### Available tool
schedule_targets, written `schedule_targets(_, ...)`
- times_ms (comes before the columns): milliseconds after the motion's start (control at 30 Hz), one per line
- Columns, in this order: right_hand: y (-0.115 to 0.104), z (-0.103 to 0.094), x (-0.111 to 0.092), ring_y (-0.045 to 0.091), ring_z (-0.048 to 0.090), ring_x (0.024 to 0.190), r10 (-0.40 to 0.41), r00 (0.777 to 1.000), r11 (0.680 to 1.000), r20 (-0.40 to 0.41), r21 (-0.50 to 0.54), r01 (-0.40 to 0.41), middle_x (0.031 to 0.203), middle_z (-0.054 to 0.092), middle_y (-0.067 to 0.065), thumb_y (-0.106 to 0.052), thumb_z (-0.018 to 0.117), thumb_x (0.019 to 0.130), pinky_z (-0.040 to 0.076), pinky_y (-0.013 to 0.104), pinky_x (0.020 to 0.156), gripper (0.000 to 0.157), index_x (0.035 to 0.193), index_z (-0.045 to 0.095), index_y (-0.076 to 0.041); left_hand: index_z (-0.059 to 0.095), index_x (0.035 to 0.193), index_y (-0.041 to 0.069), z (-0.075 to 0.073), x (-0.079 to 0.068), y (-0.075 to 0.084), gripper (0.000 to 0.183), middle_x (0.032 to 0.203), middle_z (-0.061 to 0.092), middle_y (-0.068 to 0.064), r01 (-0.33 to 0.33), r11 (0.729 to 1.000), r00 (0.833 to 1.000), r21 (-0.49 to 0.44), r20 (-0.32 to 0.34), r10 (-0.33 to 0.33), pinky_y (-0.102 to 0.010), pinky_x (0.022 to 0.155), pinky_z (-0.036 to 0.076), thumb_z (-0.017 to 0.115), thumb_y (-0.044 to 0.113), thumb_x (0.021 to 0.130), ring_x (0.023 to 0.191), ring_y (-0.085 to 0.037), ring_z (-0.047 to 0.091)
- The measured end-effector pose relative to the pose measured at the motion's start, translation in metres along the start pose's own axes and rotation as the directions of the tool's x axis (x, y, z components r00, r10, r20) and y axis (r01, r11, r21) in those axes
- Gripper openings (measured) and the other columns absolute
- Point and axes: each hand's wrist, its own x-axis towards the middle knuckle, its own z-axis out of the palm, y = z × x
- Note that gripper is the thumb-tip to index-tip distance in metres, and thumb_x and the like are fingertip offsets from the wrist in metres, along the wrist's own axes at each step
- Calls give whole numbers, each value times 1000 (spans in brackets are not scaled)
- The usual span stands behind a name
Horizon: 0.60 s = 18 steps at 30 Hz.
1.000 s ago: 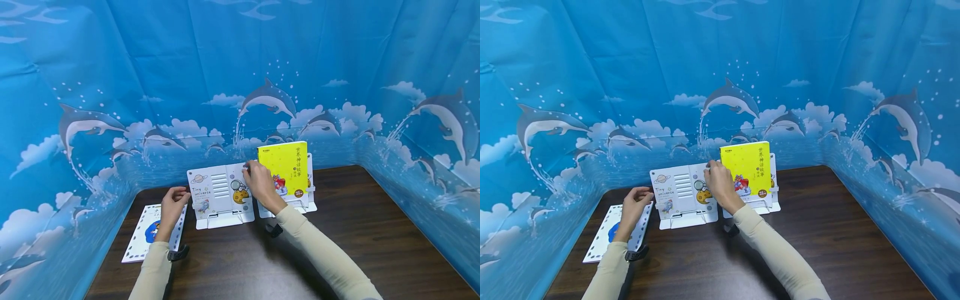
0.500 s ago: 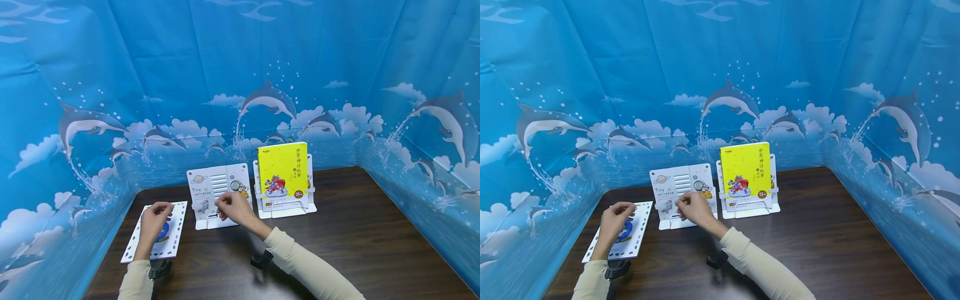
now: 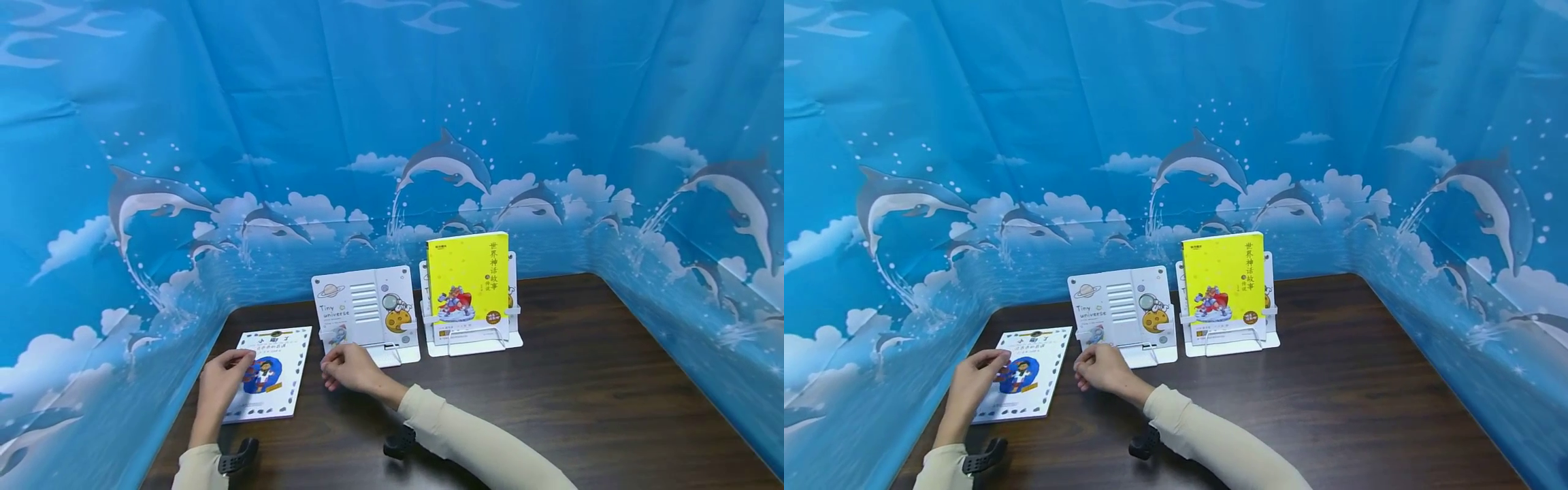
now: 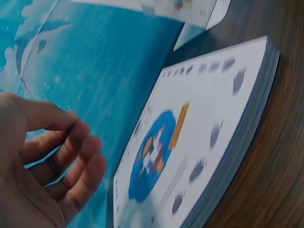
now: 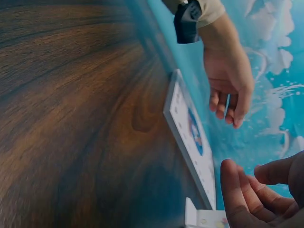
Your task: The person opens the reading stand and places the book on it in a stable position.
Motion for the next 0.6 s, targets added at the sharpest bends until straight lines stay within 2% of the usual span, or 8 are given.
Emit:
schedule_targets(133,4,10,5,27,79,73,23,999,999,25,-28,-23,86,78,14,-2,66,102,67,45,74,10,104,74,4,67,127,-9,-6,3,-12,39,120,70,-33,29,997,1000,66,-9,-29,-24,69,53,63,24,107,97,-36,71)
schedule_targets(267,8,18,9,24,80,80,54,998,996,45,-69,-51,89,78,8,-9,72,100,64,33,73,11,107,73,-1,62,130,-12,-12,5,-20,42,126,64,-37,51,986,999,157,-7,-51,-50,86,54,60,22,106,112,-48,61)
schedule_targets(367,11,22,12,18,78,81,74,996,993,48,-92,-70,92,79,4,-13,74,99,59,26,70,19,113,71,-1,53,138,-16,-15,4,-25,52,133,55,-42,80,961,996,263,26,-90,-68,102,46,61,24,104,122,-57,52)
schedule_targets(500,14,27,15,15,75,83,101,993,991,58,-93,-96,103,78,8,-13,76,97,60,26,73,32,124,68,2,39,149,-16,-13,2,-27,71,143,39,-47,123,914,983,388,77,-165,-76,113,34,65,28,100,133,-65,35)
schedule_targets(600,17,30,17,19,77,92,117,989,992,85,-59,-113,120,76,14,-13,76,97,63,31,81,42,133,63,4,35,151,-17,-9,1,-25,75,144,34,-47,135,903,979,408,84,-184,-77,114,31,68,26,99,133,-65,31)
